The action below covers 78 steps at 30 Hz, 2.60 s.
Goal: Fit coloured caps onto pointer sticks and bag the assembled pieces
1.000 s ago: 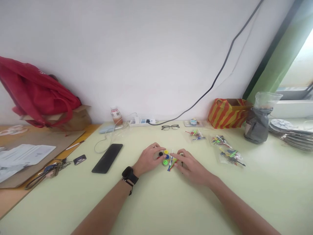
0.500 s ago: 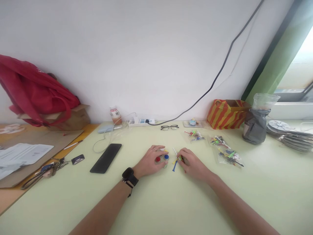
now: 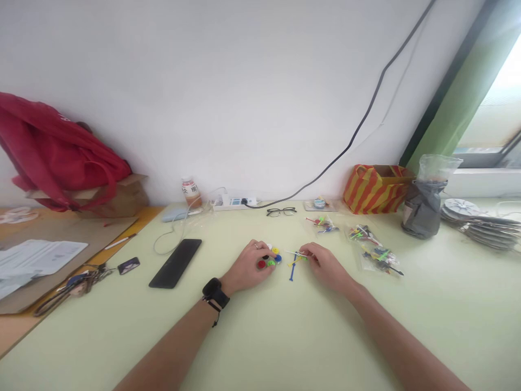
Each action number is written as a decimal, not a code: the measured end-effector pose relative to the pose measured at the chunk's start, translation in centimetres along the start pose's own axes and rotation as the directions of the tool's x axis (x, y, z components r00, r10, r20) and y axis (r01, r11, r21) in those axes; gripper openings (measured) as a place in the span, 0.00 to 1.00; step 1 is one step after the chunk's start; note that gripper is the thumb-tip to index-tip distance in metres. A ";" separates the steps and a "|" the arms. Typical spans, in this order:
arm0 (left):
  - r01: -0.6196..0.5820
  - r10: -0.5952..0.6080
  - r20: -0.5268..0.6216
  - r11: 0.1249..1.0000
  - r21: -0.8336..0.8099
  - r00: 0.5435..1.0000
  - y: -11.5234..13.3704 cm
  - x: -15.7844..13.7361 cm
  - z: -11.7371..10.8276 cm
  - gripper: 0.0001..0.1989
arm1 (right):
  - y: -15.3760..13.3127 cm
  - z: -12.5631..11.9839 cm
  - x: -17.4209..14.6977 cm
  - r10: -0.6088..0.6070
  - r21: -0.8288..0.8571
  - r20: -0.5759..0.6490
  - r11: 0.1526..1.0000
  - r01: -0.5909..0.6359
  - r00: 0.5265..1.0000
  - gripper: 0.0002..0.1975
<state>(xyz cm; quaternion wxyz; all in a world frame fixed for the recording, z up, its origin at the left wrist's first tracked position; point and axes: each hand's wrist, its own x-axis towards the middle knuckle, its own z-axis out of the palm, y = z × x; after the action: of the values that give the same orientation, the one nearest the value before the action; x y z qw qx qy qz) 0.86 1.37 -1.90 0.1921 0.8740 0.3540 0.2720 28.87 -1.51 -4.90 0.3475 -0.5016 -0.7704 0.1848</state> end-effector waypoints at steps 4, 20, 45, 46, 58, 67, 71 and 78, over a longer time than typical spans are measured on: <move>-0.004 0.004 -0.013 1.000 0.002 1.000 -0.4 0.1 0.1 0.13 | 0.7 -0.1 0.1 0.011 -0.098 -0.015 0.995 -0.013 1.000 0.15; 0.055 -0.052 -0.060 0.997 0.051 0.997 -1.6 0.2 0.6 0.17 | 1.2 -0.4 0.2 -0.003 -0.109 -0.137 0.994 -0.012 0.991 0.11; -0.146 0.147 0.081 0.989 -0.011 0.986 2.0 -0.3 -1.0 0.10 | -0.9 0.5 0.2 0.054 0.225 -0.210 0.974 -0.006 0.976 0.09; -0.151 0.152 0.108 0.988 -0.010 0.983 2.1 -0.3 -1.1 0.08 | -1.2 0.5 0.2 0.063 0.280 -0.201 0.960 -0.004 0.978 0.09; -0.127 0.137 0.144 0.989 -0.081 0.980 2.9 -0.3 0.1 0.03 | -4.8 2.4 -0.9 -0.086 0.307 0.090 0.950 0.054 0.992 0.13; 0.095 -0.059 0.134 0.955 -0.282 0.989 2.5 0.0 0.4 0.06 | -1.8 0.4 -0.3 -0.037 0.117 -0.031 0.992 0.041 0.999 0.14; 0.234 -0.194 0.132 0.854 -0.464 0.972 1.4 0.2 1.3 0.12 | -1.6 0.1 0.1 0.054 0.313 -0.151 0.950 -0.004 0.987 0.12; 0.312 -0.233 0.209 0.663 -0.680 0.950 1.2 0.3 1.6 0.19 | -4.2 -0.1 -0.2 0.091 0.599 -0.008 0.798 -0.069 0.996 0.14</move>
<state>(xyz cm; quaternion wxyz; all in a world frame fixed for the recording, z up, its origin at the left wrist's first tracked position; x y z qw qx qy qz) 2.70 0.56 -2.42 0.5680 0.6834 0.3391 0.3087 26.30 -3.52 -2.31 0.4935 -0.4019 -0.6447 0.4234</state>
